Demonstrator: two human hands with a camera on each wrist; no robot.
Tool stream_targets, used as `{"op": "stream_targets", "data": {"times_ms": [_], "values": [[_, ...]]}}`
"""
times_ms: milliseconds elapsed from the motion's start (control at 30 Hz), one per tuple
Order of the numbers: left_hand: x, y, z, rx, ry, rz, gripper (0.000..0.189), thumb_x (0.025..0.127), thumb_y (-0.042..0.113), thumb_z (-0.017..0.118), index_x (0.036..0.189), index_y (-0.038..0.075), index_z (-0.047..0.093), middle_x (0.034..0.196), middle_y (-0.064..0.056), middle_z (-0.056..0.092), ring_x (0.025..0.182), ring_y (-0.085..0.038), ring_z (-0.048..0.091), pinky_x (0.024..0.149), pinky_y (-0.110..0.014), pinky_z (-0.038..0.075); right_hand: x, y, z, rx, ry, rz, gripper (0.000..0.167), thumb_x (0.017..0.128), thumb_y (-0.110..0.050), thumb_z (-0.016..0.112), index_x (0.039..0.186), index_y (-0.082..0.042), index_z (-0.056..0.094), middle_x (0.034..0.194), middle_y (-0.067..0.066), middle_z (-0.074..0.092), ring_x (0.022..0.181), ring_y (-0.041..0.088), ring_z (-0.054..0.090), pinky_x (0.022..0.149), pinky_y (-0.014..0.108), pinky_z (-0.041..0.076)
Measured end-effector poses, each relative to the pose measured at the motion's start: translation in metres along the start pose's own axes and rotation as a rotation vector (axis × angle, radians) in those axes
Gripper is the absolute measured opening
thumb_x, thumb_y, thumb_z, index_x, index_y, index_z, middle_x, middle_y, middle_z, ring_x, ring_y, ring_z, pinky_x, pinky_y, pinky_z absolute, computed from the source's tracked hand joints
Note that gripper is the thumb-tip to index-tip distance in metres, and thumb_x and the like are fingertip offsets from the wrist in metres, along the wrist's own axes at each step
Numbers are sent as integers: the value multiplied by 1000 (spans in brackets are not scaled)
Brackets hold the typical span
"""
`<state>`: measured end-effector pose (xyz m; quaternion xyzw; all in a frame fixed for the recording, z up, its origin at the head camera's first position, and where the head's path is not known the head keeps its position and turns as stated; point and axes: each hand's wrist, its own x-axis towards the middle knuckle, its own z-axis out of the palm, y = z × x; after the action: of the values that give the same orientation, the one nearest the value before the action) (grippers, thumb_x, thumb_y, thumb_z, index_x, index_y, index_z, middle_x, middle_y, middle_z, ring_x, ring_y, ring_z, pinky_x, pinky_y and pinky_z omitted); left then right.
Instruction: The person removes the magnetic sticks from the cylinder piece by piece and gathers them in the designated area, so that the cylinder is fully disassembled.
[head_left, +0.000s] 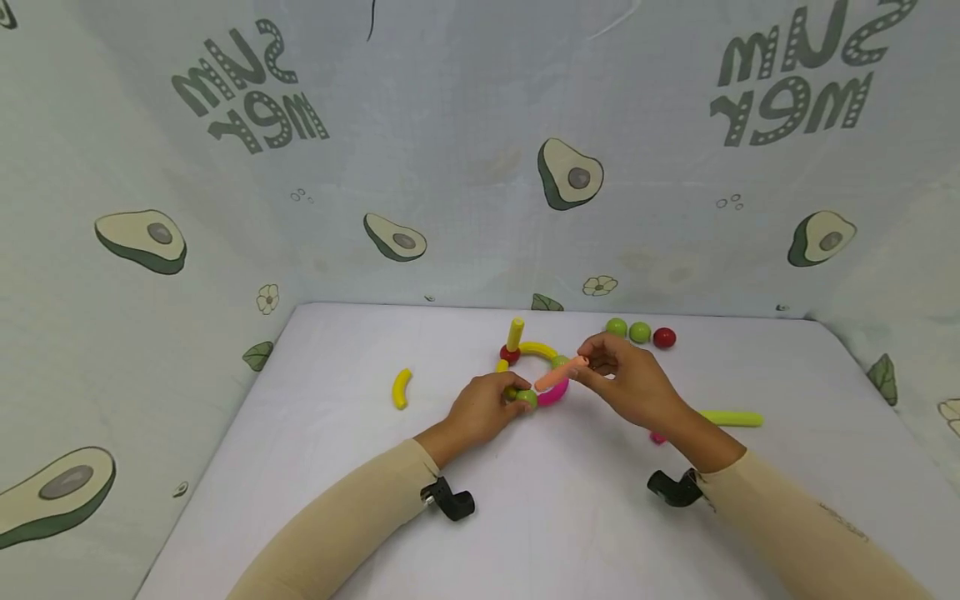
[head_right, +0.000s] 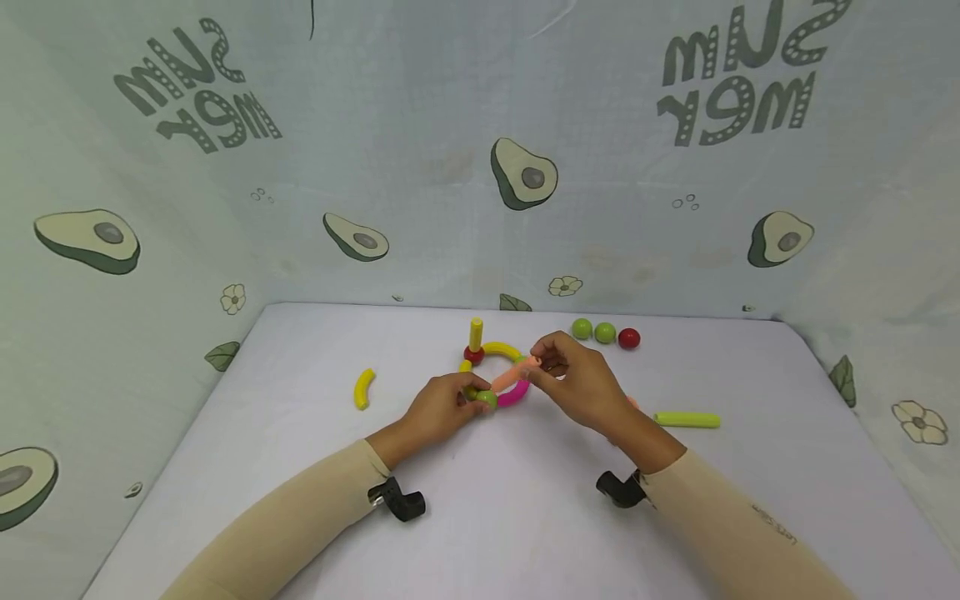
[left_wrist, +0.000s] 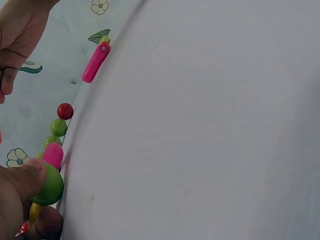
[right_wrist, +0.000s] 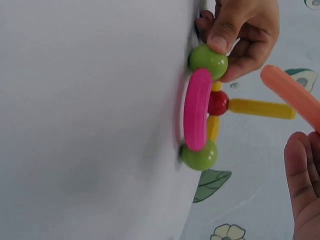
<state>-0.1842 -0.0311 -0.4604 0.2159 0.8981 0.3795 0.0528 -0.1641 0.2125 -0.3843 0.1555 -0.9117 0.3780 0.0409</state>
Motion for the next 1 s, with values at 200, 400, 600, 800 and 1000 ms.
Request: {"op": "stream_targets", "data": {"times_ms": [200,400,600,800,1000], "values": [[0,-1,1,-2,-4,-12,28,91,24,81,117,17,74,99,11,70,67,-6,50,65,-23,45,-9,20,-16,-12,23,-23,34,96,-19,75,127,-6,67,107,6,71,93,25,71,79,26,56],[0,1,0,-2,-8,-17,29,91,25,81,118,17,74,100,11,70,67,-6,50,66,-23,45,-19,31,-34,-68,38,91,36,97,-31,73,124,-7,69,105,7,72,95,29,70,76,37,54],[-1,1,-1,-8,-7,-14,28,91,24,81,117,17,74,100,11,71,66,-5,51,65,-22,45,-28,41,-48,-99,25,163,39,98,-37,71,122,-8,67,100,8,70,96,30,63,75,39,51],[-1,2,-1,-19,-14,-22,29,91,24,81,118,17,74,100,11,71,70,-5,53,67,-22,47,-34,50,-62,-114,6,170,38,98,-32,72,125,-7,64,104,11,71,100,35,68,78,42,52],[-1,1,-2,-21,-13,-30,29,90,25,81,118,18,74,98,13,70,69,-5,53,66,-22,46,-37,59,-71,-130,-9,169,38,97,-30,74,125,-6,63,110,13,71,104,38,68,81,39,53]]}}
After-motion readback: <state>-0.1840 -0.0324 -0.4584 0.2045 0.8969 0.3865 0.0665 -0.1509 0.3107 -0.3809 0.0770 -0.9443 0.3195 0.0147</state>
